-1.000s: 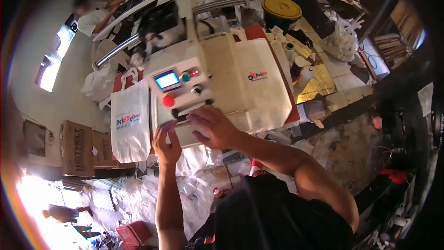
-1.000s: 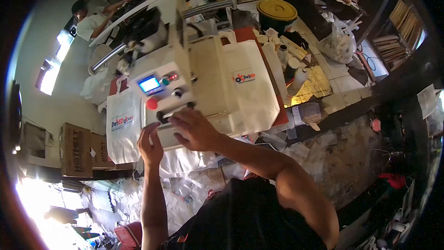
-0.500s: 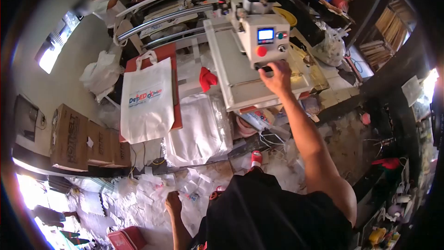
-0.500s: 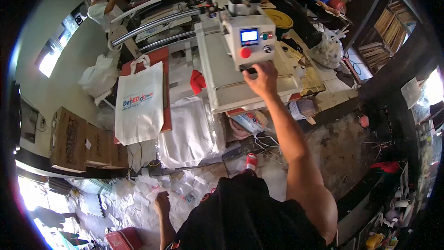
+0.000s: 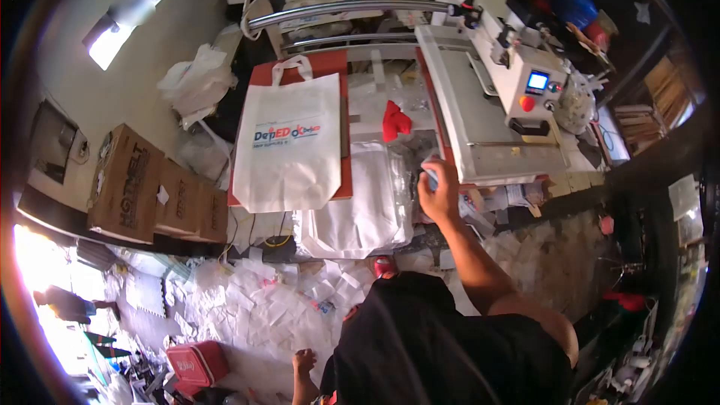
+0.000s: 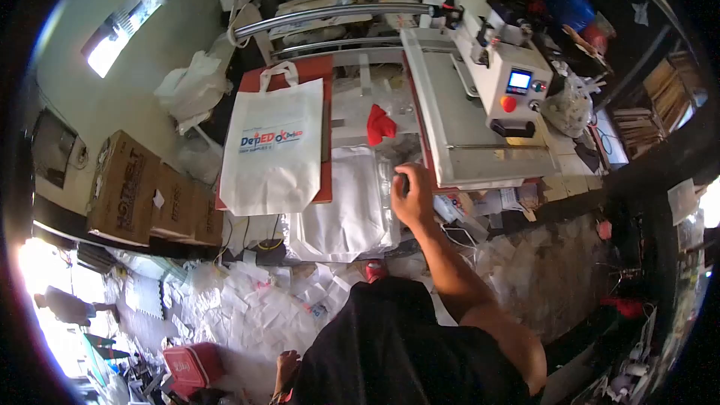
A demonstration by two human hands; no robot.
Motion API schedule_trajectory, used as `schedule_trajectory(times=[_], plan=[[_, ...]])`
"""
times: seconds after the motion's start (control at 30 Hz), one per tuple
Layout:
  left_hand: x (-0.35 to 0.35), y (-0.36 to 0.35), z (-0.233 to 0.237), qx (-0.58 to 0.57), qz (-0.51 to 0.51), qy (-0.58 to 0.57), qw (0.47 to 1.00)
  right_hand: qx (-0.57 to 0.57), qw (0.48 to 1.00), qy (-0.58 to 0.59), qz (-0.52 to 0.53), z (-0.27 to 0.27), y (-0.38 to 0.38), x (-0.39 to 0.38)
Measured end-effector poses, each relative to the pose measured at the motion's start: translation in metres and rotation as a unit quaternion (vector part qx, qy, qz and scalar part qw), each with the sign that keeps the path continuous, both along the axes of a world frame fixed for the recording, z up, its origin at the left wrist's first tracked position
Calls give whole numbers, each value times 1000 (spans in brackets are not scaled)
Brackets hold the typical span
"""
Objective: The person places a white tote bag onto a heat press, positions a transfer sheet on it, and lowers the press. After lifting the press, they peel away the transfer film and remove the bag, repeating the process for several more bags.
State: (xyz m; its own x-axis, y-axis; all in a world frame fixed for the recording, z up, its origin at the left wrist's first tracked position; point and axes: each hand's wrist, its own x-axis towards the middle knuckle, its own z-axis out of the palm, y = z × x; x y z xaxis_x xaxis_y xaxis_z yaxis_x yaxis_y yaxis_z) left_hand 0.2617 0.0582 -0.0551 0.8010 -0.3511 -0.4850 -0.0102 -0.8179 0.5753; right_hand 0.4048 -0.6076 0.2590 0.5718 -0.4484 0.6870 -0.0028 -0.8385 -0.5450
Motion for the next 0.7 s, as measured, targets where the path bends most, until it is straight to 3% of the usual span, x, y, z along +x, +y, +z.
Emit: schedule_trajectory(times=[0.07,0.17,0.3,0.47,0.53,0.6,0.7], plan=[[8,-23,29,-22,156,133,979,6,998,-2,55,-11,19,37],[25,-39,59,-58,399,231,885,9,995,-6,95,-18,44,106],[60,-48,71,-75,402,193,892,8,992,37,123,-30,53,206],[109,-8,70,-50,348,191,916,-43,992,117,20,-70,59,313],[133,21,71,-33,349,222,910,-64,966,245,-53,-79,57,337],[157,78,40,-32,318,253,913,-28,962,260,-78,-95,48,353],[188,177,-17,-47,194,356,913,51,950,288,-111,-87,53,358]])
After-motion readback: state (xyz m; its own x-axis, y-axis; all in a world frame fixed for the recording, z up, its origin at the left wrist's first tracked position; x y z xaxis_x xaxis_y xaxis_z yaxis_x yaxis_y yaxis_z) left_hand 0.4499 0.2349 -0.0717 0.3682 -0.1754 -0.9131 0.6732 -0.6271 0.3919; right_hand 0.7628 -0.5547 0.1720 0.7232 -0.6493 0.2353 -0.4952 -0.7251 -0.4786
